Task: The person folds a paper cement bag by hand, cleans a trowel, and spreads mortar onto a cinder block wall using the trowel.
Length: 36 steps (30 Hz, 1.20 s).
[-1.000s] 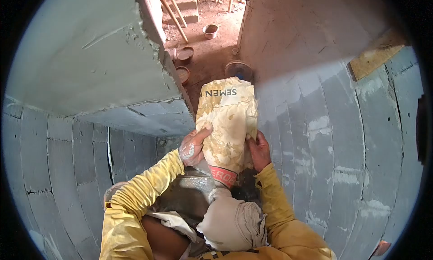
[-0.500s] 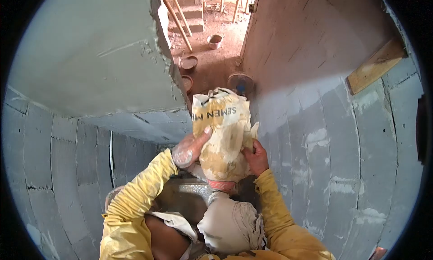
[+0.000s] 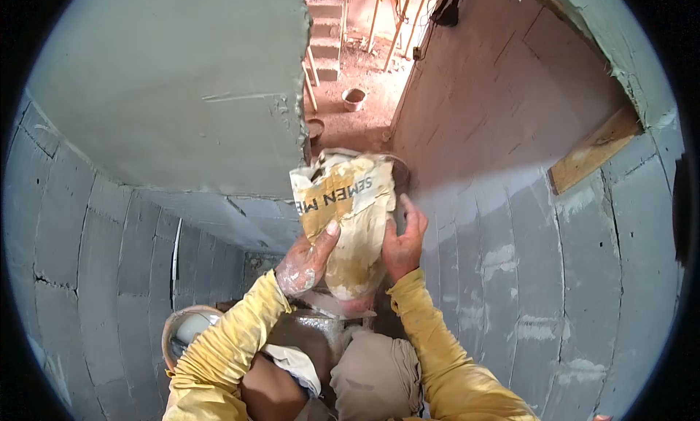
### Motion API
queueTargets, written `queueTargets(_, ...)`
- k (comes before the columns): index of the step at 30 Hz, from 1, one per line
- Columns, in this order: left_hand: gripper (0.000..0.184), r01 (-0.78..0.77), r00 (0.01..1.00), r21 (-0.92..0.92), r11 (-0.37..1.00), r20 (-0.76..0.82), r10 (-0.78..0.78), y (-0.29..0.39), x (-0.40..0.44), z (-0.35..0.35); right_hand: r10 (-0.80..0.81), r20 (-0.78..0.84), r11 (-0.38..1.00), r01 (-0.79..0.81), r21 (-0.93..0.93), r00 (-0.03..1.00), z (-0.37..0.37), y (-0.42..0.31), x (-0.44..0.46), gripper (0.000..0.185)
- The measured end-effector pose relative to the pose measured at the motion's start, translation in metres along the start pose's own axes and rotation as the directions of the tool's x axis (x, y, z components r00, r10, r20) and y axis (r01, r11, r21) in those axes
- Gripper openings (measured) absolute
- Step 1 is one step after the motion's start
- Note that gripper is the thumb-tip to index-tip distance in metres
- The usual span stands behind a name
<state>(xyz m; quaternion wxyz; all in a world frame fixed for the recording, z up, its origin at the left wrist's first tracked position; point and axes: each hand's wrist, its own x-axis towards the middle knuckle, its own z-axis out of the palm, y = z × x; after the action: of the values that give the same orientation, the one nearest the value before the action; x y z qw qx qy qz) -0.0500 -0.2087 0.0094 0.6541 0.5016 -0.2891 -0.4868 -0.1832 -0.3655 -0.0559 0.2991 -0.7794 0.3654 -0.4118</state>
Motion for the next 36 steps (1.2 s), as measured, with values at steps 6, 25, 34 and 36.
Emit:
queueTargets(6,0.056,0.232,0.971,-0.459,0.858,0.059,-0.231,-0.012,0.0,-0.001,0.038,0.022,0.998,-0.039,0.042,0.999,-0.013,-0.027,-0.012,0.047)
queueTargets(25,0.055,-0.393,0.906,0.587,0.708,0.377,0.19,-0.037,0.005,0.023,0.218,0.647,0.257,-0.683,0.684,0.73,-0.01,-0.016,-0.04,0.066)
queueTargets(34,0.087,-0.222,0.91,0.824,0.521,-0.017,0.414,-0.053,0.029,0.004,0.258,0.616,0.289,-0.668,0.686,0.744,0.0,-0.002,-0.037,0.065)
queueTargets(36,0.085,-0.279,0.929,0.69,0.667,0.017,0.371,-0.059,0.036,0.003,0.264,0.616,0.293,-0.67,0.682,0.742,-0.001,-0.002,-0.035,0.065)
